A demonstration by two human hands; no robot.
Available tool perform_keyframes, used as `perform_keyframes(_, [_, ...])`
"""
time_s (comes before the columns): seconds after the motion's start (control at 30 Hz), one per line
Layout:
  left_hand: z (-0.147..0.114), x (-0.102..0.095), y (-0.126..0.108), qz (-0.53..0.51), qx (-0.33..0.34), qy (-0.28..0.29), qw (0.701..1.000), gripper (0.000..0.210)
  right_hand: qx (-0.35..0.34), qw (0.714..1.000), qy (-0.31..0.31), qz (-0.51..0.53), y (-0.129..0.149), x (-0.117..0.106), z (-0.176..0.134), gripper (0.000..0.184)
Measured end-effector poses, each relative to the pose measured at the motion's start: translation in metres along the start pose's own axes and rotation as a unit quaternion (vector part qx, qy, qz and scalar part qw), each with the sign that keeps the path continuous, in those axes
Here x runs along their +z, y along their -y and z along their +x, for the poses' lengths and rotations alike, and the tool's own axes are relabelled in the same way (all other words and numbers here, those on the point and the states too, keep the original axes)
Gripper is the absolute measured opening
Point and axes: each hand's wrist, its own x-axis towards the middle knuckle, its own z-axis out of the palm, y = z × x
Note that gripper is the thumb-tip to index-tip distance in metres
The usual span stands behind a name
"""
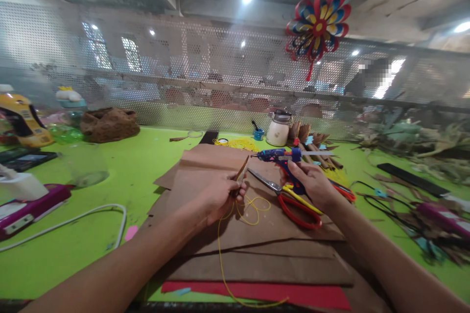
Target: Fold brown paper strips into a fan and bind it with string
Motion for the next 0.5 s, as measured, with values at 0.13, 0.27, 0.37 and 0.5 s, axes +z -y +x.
perform_keyframes(0.13, [0.0008,-0.0009,-0.0005,-0.004,0.0,-0.001,1.0,0.017,0.008,1.0,0.002,0.016,0.0027,0.0018,-0.0012,0.043])
perform_keyframes(0.27, [0.0024,-0.0033,-0.0005,-0.005,0.01,0.013,1.0,0.016,0.019,0.999,0.005,0.034,0.0022,0.004,-0.0016,0.043])
perform_keyframes(0.37, [0.0025,-0.0046,-0.0012,-0.008,0.008,0.016,1.0,0.019,0.018,0.998,0.014,0.053,0.0021,0.0048,-0.0028,0.041])
perform_keyframes(0.5, [0.0015,-0.0034,-0.0033,-0.002,0.009,0.015,1.0,0.017,0.029,0.993,0.025,0.109,0.0032,0.0053,-0.0045,0.037])
